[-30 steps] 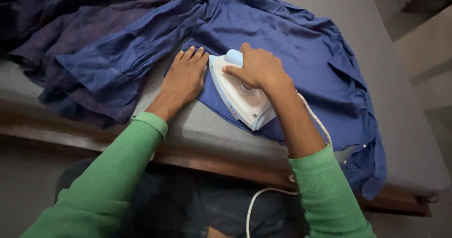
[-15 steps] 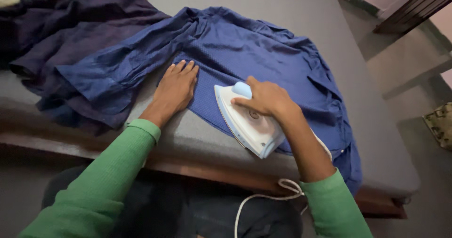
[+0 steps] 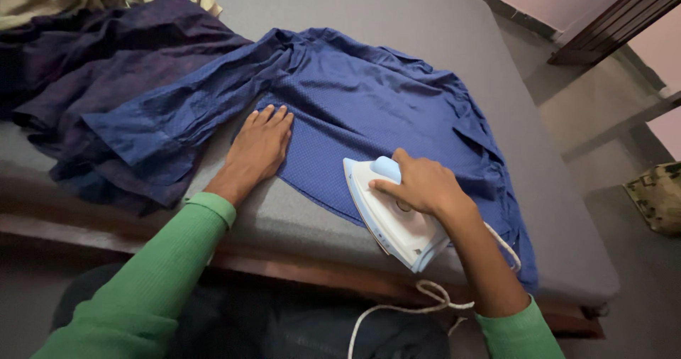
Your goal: The person irons a blue button-down shirt on a table. They smooth the fabric with their hands, use a white iron to press the main body and sleeves, and adjust the shirt's position to ensure even coverage.
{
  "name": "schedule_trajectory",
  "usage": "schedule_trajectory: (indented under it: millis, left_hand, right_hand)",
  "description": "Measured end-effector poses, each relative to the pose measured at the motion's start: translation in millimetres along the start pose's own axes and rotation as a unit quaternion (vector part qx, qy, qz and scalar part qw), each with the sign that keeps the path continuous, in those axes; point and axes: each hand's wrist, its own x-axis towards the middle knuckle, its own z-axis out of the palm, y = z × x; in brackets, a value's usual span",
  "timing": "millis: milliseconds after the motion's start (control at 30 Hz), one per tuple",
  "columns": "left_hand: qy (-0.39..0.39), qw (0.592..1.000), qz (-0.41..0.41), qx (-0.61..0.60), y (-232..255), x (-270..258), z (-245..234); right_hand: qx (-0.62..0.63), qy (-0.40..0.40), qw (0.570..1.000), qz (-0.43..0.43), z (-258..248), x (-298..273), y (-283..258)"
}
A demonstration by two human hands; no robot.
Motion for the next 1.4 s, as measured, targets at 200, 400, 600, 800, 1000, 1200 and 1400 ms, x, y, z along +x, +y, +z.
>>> schedule_trajectory:
  millis: [200,400,600,800,1000,1200,1400]
  left_hand:
    - [0.007,1.0,0.002,-0.012,0.6,-0.1,-1.9]
    - [0.001,1.0,-0.004,-0.014,3.2,-1.4,-6.3]
    - [0.0,1.0,0.006,-0.002,2.0,-0.7,-6.5]
    - [-0.004,1.0,0.004,-0.004,0.6,0.0,-3.3]
    - [0.003,1.0,0.012,0.001,-0.7,-0.5,-0.9]
    - [-0.003,1.0,0.019,0.022,-5.6,1.1,7.2]
    - [0.009,0.989,0.057,0.139,2.1,0.1,2.6]
  right_hand:
    - [0.013,0.02,1.0,0.003,-0.6,11.5,-4.4]
    - [-0.001,0.033,0.999,0.0,3.4,41.7,-5.2]
    - [0.013,0.038,0.999,-0.012,7.1,63.0,0.1]
    - [-0.005,0.03,0.999,-0.019,9.2,59.3,4.5]
    - [-0.013,-0.003,0.999,-0.05,4.6,41.2,19.1]
    - [0.015,-0.018,0.999,-0.028,8.5,-0.3,39.0]
    - [0.04,-0.022,0.999,0.012,5.6,-39.8,56.8]
